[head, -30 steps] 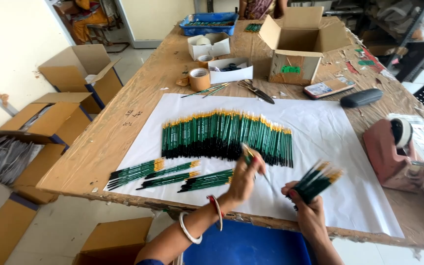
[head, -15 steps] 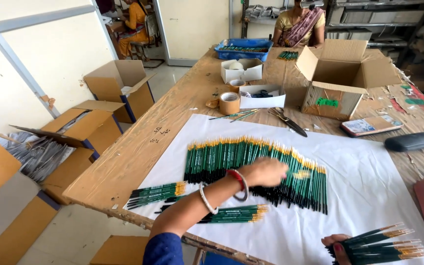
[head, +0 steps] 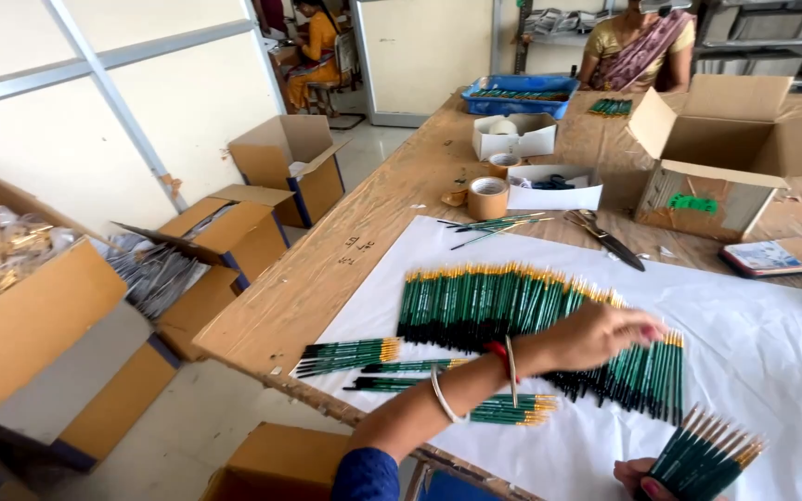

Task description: The recorder groups and sorts a large quantity of green paintbrushes into bundles on a paper-covered table.

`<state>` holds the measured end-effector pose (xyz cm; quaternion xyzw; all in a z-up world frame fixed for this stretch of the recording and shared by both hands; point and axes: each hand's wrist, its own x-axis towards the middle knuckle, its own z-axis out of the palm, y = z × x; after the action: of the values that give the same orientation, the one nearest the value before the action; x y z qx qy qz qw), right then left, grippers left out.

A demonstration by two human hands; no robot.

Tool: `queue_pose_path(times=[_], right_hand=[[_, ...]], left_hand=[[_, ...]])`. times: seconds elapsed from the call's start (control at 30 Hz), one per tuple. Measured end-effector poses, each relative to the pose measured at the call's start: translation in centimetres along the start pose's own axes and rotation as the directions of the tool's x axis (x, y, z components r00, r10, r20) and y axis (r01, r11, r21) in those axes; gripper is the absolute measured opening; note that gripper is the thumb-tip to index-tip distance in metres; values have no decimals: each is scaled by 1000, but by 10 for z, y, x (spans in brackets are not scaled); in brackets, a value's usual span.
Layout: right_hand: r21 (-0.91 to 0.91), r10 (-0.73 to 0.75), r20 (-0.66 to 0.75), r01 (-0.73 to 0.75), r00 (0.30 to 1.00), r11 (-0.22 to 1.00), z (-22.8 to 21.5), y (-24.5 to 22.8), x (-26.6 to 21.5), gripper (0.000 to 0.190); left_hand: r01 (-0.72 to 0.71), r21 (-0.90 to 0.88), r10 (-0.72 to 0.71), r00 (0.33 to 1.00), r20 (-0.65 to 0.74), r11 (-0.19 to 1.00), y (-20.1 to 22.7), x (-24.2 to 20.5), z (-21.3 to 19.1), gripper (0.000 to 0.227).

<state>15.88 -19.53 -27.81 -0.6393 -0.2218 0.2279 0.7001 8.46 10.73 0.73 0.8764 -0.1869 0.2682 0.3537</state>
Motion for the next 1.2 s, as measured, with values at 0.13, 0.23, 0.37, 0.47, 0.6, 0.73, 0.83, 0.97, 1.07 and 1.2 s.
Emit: queue_pose_path(times=[0.13, 0.23, 0.37, 0.47, 0.6, 0.73, 0.83, 0.97, 1.07, 1.2], right_hand=[[-23, -38, 34, 39, 999, 999, 65, -83, -21, 28], [-54, -105, 19, 106, 994, 993, 94, -139, -62, 26], [-130, -65, 17, 66, 998, 989, 109, -173, -73, 21], [16, -67, 21, 67, 998, 998, 114, -180, -77, 22], [-33, -74, 23, 75, 997, 997, 109, -168, -73, 22], [33, -69, 48, 67, 996, 997, 108, -166, -73, 24], [121, -69, 96, 57, 993, 991, 117, -193, -80, 28], [211, -37, 107, 13, 994, 977, 116, -188, -81, 31], [1, 9, 77, -9, 997, 1000, 95, -150, -71, 24], [137, 1, 95, -14, 995, 990, 112, -186, -80, 31]], left_hand=[[264, -583, -152, 960, 234, 769, 61, -60, 40, 31], [210, -560, -188, 977, 97, 801, 77, -82, 67, 30], [266, -781, -409, 912, 15, 564, 113, -75, 53, 28], [209, -712, -374, 924, -81, 671, 97, -80, 74, 24], [193, -627, -352, 926, -139, 755, 107, -76, 70, 20], [173, -675, -375, 912, -166, 718, 103, -75, 77, 19], [125, -902, -507, 854, -114, 413, 110, -70, 72, 24], [284, -919, -502, 857, 115, 275, 114, -68, 71, 25], [197, -714, -351, 934, -73, 672, 100, -74, 92, 22], [209, -746, -416, 904, -99, 632, 105, -74, 90, 22]])
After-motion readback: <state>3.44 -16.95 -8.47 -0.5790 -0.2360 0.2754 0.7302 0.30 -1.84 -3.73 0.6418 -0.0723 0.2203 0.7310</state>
